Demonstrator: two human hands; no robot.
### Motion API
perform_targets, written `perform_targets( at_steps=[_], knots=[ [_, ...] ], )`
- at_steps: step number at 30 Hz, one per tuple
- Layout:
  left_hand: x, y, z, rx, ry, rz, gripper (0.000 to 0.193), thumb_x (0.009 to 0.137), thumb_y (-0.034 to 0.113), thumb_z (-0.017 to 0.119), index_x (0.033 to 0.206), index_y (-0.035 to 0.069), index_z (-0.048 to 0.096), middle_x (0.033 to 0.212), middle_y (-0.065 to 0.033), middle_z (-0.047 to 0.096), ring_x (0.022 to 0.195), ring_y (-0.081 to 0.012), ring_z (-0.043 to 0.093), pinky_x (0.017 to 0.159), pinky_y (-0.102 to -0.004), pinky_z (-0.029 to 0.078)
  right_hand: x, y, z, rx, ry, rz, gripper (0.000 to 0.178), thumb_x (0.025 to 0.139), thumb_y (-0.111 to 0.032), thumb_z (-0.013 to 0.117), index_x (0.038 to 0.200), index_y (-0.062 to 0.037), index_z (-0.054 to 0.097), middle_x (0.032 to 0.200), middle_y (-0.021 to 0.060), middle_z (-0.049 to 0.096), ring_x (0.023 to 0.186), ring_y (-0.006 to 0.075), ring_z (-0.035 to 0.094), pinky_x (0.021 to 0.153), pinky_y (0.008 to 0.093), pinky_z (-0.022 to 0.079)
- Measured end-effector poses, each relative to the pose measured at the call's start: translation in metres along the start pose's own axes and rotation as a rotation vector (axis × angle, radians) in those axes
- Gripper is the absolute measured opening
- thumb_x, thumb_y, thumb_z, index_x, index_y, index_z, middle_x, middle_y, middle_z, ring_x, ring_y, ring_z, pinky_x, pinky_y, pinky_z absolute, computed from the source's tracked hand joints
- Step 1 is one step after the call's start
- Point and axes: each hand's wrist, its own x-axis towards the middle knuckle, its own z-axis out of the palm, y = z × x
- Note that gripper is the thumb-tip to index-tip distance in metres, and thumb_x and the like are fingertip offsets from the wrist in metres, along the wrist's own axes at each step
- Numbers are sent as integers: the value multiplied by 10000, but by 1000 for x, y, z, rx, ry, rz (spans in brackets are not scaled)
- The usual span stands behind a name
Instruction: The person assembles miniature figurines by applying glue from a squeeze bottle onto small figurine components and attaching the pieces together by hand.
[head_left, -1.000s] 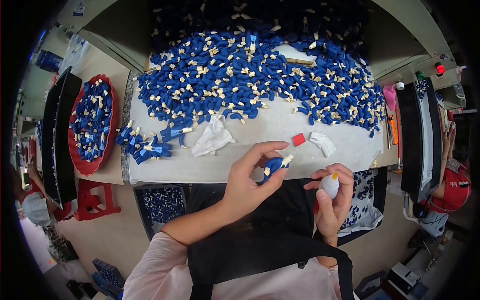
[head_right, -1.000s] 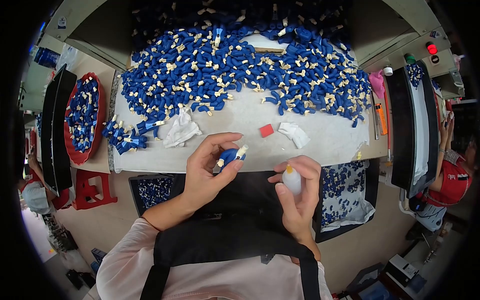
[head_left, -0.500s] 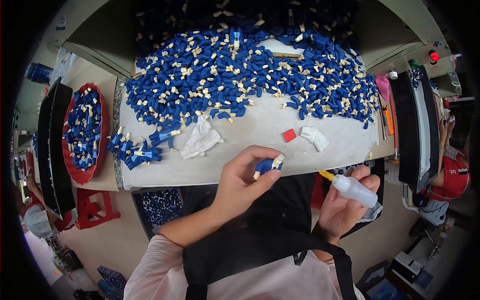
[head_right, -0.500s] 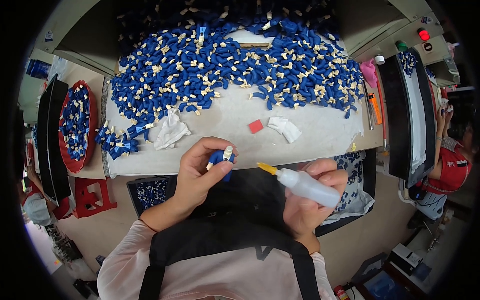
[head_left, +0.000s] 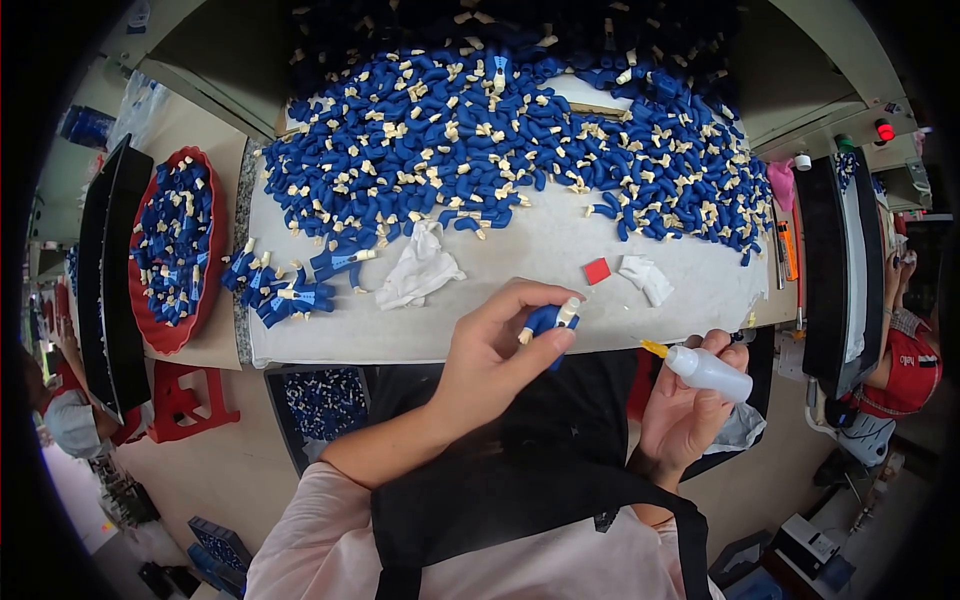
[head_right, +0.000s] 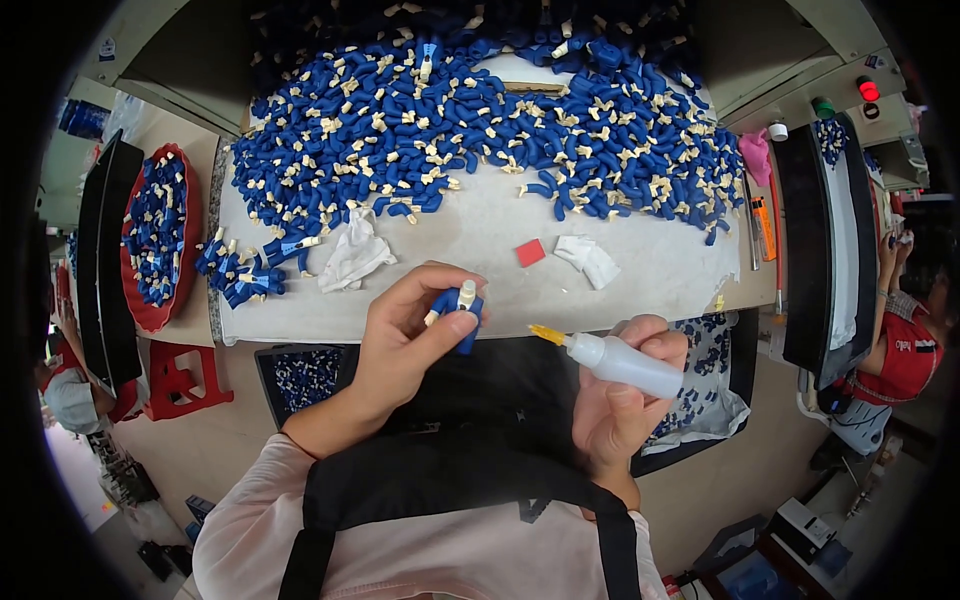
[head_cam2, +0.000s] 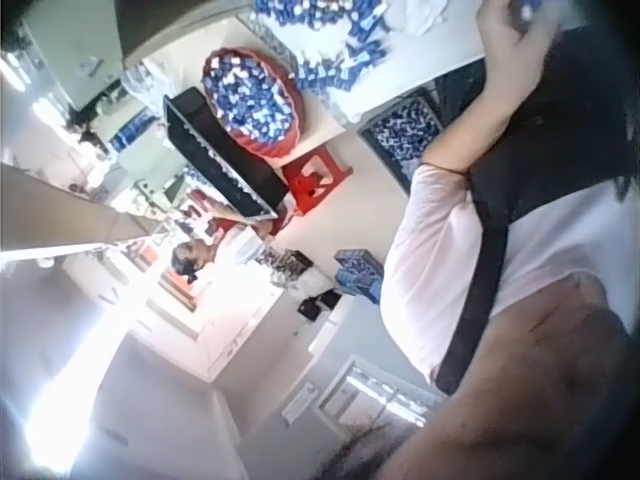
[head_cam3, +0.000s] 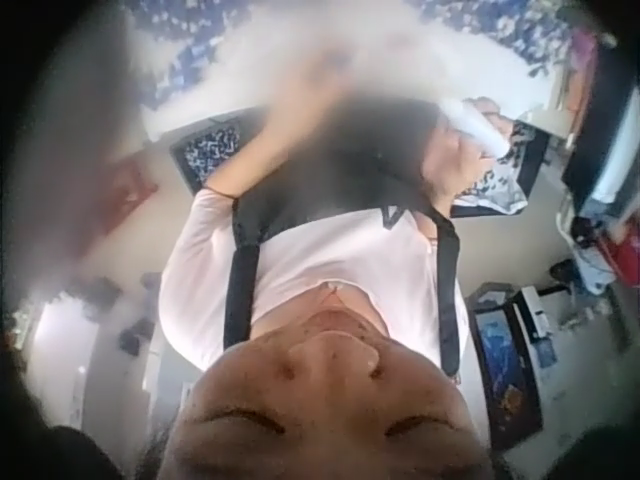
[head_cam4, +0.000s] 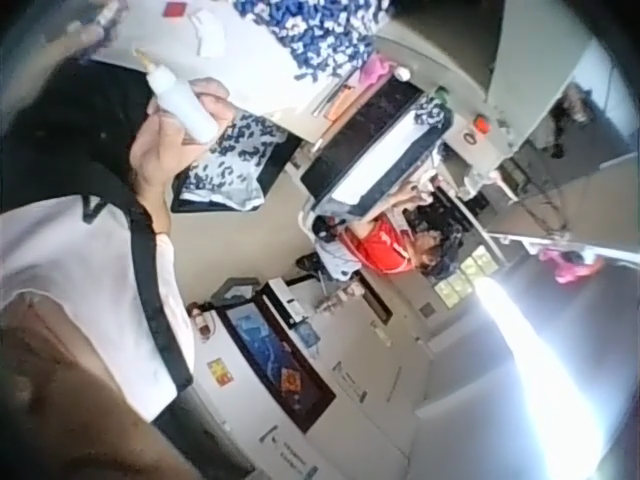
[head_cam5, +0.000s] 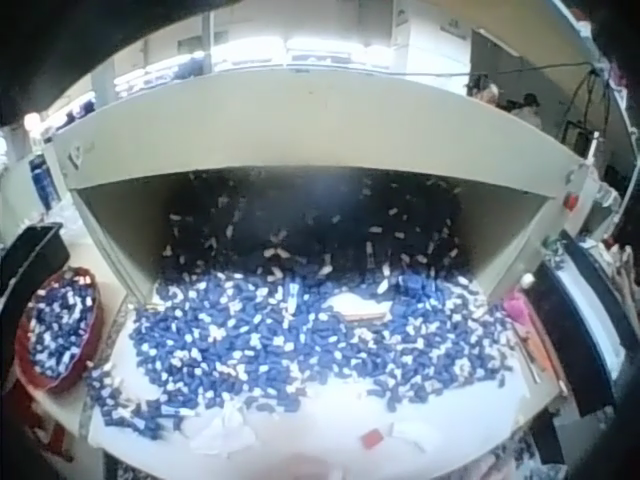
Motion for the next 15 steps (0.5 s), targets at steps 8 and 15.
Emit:
perform_targets(
  at_steps=[8,15],
  knots=[
    [2,-11,-6,-649,-223,-357,293,795,146,537,1053,26,469,883,-105,535,815,-185,544,738,-273,437,2,-2,1,-325,-335,-496,443,602,-86,739,899,-55,411,858,102,438,561,137,457,481,234,418],
    [2,-14,-7,-697,-284,-394,316,814,178,519,1081,20,462,894,-85,528,799,-155,535,714,-248,437,1,-6,-2,-476,-558,-569,569,506,-58,792,950,-57,437,903,98,464,621,159,503,525,249,449]
  ],
)
